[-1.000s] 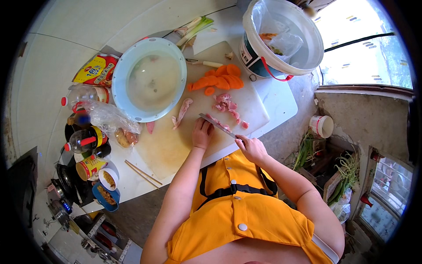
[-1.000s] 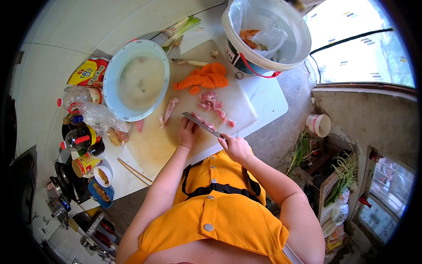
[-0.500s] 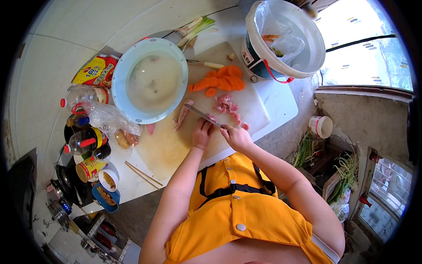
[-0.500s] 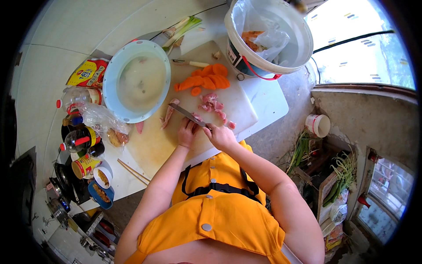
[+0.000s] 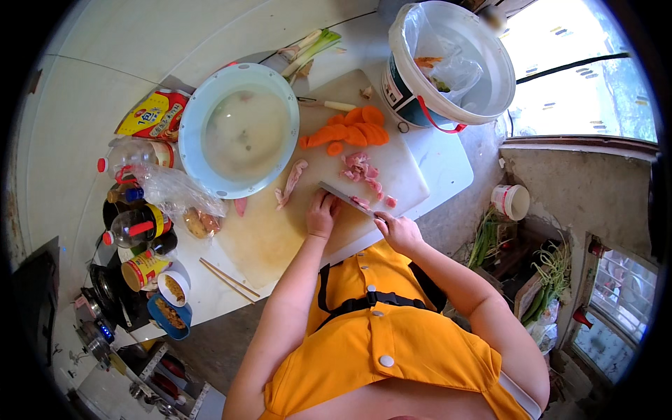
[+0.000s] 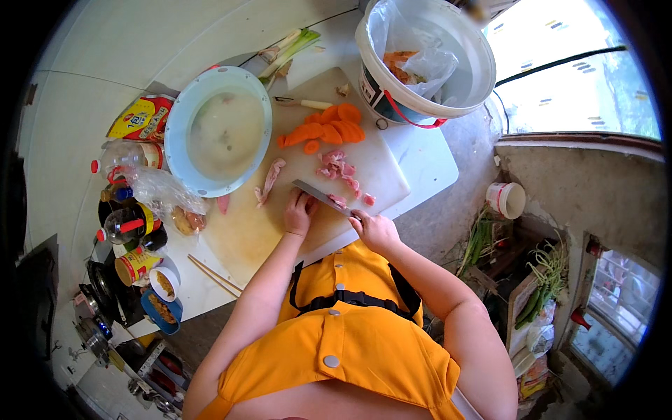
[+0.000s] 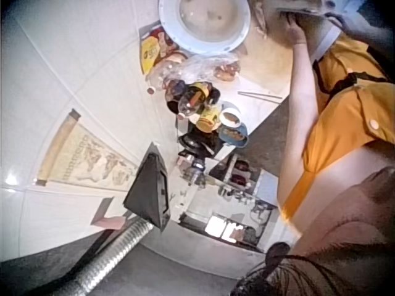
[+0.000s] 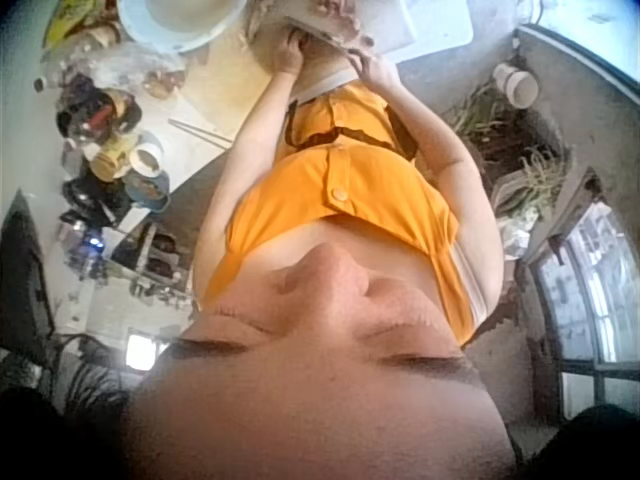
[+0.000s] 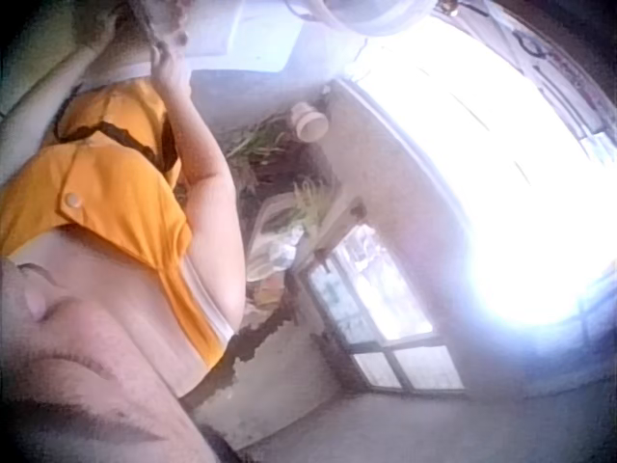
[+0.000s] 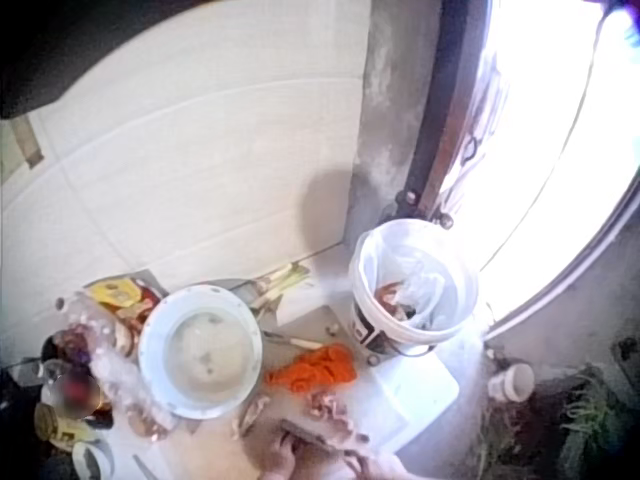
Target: The person slices a carrot into round pieces on a white cutting board using a knife. They then proceed to slice a piece of raw meat into thin strips on the same board. The sliced ingredients remain on the cutting board throughout the video.
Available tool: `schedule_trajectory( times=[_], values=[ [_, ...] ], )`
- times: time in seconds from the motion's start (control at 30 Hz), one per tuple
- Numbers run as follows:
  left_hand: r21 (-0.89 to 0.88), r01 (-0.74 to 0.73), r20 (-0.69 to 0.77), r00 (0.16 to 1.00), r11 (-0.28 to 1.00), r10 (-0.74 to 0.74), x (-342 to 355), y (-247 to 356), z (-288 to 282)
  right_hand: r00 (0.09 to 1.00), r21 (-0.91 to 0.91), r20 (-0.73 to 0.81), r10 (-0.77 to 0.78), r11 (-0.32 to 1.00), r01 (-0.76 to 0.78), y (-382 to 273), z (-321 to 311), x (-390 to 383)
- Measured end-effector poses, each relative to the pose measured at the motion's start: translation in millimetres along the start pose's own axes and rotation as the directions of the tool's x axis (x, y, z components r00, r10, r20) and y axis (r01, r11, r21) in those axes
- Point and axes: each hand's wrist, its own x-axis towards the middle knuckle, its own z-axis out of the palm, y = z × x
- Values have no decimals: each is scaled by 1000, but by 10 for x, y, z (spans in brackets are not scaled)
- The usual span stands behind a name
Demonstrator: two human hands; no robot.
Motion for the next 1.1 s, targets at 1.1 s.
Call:
schedule_trajectory(
  times=[1.1],
  values=[
    [1, -10, 67, 998, 1000, 10, 0, 31, -96, 999, 80, 50, 15, 997, -19, -243, -100, -141]
  ],
)
